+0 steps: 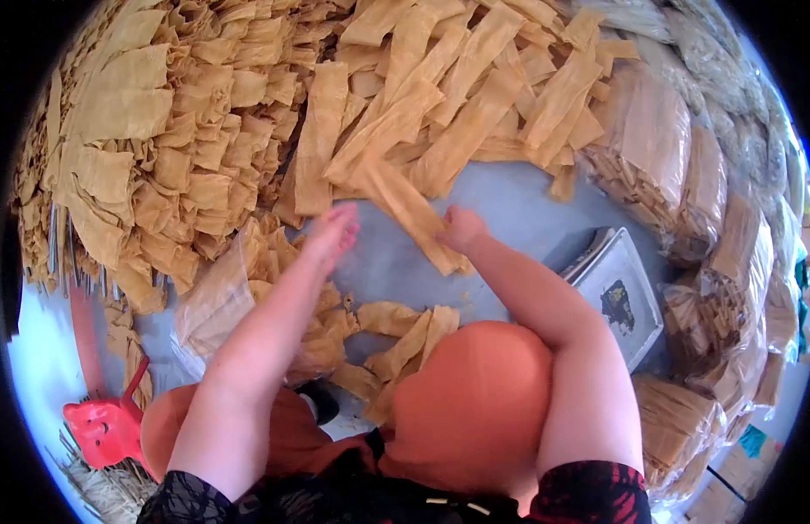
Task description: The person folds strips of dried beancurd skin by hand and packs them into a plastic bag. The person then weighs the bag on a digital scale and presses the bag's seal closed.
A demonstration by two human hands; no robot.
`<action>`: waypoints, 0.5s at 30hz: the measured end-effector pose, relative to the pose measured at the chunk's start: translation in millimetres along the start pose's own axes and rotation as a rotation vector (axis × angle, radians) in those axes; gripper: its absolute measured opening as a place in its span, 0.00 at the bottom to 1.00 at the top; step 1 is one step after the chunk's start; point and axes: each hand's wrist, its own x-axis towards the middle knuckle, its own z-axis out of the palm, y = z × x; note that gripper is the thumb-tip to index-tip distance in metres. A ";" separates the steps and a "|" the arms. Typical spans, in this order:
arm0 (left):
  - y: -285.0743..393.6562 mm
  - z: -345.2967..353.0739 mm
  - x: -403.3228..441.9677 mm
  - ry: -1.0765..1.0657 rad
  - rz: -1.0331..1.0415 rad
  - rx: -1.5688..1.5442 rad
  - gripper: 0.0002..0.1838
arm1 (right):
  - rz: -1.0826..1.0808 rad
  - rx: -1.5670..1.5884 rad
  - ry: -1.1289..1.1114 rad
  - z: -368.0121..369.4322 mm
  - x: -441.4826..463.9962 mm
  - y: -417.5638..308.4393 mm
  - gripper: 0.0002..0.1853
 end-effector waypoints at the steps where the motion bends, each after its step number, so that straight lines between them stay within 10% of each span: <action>1: 11.8 -5.1 5.2 0.067 0.136 0.149 0.15 | -0.013 -0.010 -0.090 4.2 -6.4 0.9 0.26; 6: 38.2 -27.1 40.2 0.224 0.429 0.396 0.19 | -0.220 -0.107 -0.175 9.5 -31.9 37.1 0.18; 12: 0.8 38.6 18.9 -0.035 0.045 0.614 0.29 | -0.103 0.491 -0.348 -12.2 -54.8 78.8 0.09; 15: -22.7 56.1 19.7 -0.223 0.024 0.103 0.32 | -0.133 0.787 -0.575 -12.0 -70.0 86.5 0.10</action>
